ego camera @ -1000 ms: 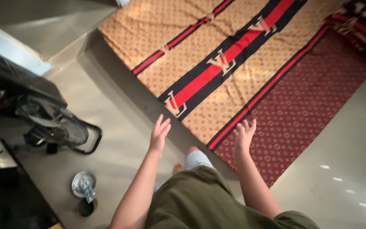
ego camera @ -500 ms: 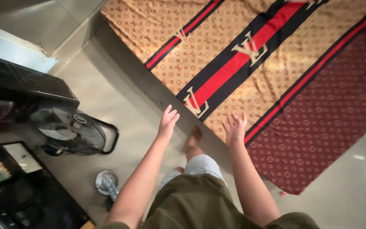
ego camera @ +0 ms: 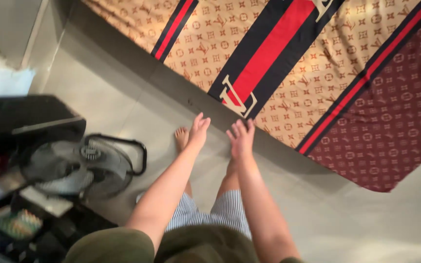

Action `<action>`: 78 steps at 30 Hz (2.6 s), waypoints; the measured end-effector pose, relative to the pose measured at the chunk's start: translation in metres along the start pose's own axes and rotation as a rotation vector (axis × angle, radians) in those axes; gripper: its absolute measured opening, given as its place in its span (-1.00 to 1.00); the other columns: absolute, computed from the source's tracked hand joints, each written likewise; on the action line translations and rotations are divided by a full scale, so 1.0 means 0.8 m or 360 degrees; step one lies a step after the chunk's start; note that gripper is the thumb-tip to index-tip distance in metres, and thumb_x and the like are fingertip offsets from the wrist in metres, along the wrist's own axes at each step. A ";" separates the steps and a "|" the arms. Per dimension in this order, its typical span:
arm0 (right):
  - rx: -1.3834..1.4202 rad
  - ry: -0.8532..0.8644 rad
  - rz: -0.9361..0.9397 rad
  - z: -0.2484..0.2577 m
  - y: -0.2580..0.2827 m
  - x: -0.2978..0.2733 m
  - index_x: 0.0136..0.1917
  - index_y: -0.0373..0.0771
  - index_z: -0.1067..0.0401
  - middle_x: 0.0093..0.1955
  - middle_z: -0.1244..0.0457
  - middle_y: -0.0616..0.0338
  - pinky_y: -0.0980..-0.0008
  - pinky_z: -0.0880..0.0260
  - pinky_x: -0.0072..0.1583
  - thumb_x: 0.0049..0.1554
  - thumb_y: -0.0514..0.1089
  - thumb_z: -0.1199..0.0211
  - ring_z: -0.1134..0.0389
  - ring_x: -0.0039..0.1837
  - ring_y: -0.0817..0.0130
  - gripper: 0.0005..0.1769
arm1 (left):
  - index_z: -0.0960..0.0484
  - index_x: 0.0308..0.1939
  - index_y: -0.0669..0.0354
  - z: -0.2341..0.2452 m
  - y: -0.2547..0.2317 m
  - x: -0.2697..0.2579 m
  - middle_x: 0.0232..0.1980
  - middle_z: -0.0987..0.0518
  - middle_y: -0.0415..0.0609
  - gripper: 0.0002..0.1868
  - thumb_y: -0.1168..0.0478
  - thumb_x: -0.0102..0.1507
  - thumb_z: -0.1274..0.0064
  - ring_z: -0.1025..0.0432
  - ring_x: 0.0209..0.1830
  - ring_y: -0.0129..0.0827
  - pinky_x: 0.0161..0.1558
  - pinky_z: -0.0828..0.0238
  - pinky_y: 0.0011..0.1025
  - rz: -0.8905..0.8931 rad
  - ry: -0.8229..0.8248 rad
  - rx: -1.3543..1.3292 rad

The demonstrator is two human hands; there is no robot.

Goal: Folding various items of clothing and tidying a bed.

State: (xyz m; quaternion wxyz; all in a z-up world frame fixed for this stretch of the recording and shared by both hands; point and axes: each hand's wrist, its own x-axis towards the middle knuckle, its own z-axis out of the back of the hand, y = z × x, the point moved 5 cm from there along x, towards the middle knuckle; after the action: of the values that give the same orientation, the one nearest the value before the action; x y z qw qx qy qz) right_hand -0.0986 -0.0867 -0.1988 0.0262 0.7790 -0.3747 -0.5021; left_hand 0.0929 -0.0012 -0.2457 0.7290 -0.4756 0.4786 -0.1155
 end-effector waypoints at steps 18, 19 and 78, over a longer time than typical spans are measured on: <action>0.1659 -0.0643 0.0223 0.181 -0.226 0.281 0.69 -0.07 0.20 0.69 0.14 -0.04 -0.29 0.10 0.55 -0.15 0.79 -0.11 0.11 0.64 -0.19 0.44 | 0.02 0.62 -0.16 0.016 0.101 0.298 0.64 -0.08 -0.02 0.11 -0.65 0.15 0.43 0.04 0.63 -0.02 0.47 0.17 0.30 0.1014 -0.0204 -0.0915; 0.1628 -0.0459 0.0349 0.187 -0.212 0.295 0.65 -0.08 0.06 0.67 0.01 0.13 -0.28 0.07 0.53 -0.28 0.79 -0.17 0.01 0.62 -0.05 0.49 | -0.01 0.61 -0.19 0.002 0.108 0.316 0.64 -0.07 -0.09 0.11 -0.65 0.11 0.40 0.04 0.61 -0.04 0.48 0.15 0.29 0.0929 -0.0221 -0.1068; -0.2174 -0.0893 0.1414 -0.058 -0.102 0.433 0.57 0.03 -0.17 0.66 0.06 -0.04 -0.61 0.40 0.47 0.14 0.31 -0.18 0.18 0.69 -0.14 -0.19 | -0.39 0.36 0.14 0.134 -0.008 0.653 0.29 -0.45 0.05 -0.25 -0.30 0.29 0.10 -0.35 0.23 -0.13 0.14 -0.32 -0.12 0.0094 -0.0436 -0.0817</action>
State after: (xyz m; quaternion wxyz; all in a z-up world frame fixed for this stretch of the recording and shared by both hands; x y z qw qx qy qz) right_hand 0.0582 -0.2549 -0.4739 0.5895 0.2208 -0.2532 -0.7346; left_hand 0.4507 -0.2675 -0.5380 0.6458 -0.6415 0.4027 0.0959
